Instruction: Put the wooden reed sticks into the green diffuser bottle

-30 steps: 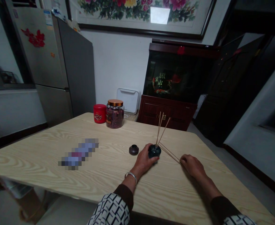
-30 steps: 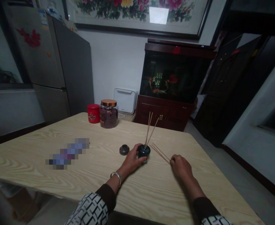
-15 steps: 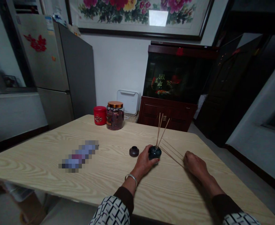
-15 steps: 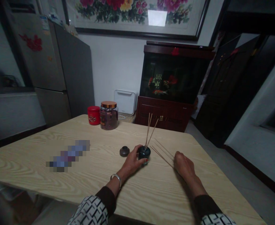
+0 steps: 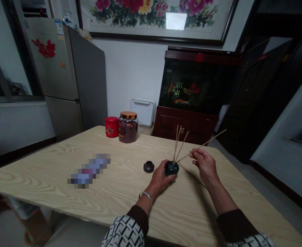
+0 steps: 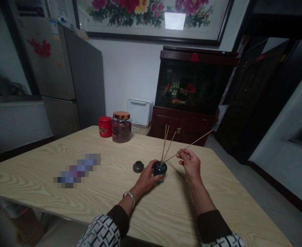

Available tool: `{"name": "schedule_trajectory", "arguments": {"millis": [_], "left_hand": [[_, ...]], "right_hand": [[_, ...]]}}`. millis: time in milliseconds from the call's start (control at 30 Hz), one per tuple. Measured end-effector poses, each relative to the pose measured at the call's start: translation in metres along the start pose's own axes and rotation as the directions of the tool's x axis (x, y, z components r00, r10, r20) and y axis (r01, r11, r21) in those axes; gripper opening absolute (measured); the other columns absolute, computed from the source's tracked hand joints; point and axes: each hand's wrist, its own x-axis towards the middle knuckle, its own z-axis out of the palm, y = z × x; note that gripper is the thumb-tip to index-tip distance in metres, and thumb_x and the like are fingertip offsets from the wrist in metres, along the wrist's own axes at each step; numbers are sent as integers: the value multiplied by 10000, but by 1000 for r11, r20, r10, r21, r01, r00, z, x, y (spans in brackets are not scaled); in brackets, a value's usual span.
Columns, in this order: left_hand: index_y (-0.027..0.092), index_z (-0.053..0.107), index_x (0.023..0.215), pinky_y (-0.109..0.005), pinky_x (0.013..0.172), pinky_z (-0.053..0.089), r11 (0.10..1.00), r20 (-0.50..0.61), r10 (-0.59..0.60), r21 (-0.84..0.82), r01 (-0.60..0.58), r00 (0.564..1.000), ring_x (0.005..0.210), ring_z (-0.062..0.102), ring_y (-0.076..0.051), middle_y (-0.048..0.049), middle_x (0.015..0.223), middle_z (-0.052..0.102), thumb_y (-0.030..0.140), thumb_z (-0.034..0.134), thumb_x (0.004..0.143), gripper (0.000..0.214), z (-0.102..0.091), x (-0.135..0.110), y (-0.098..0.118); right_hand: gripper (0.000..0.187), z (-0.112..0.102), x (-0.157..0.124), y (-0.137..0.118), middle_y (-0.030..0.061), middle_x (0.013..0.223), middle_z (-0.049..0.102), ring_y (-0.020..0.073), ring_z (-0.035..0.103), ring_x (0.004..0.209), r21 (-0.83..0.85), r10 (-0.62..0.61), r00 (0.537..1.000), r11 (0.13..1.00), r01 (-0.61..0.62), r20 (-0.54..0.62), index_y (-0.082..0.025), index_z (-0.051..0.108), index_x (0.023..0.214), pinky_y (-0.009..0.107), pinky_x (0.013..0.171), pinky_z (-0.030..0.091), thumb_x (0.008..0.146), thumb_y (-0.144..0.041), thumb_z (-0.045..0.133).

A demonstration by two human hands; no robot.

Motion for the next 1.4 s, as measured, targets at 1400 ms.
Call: {"name": "schedule_trajectory", "arguments": {"millis": [1400], "left_hand": [[230,476,1279,-354,963,442,998,10,-55,-33,55,998,1092,575,-241,-67,1198,610,236,750,660,677,-2,-3,9]], "right_hand": [[196,-73,-5,44,78,902,692,227,628,833,-906,47,934,265,330,354,-220,686,838,311,699,412,814,-339,532]]}}
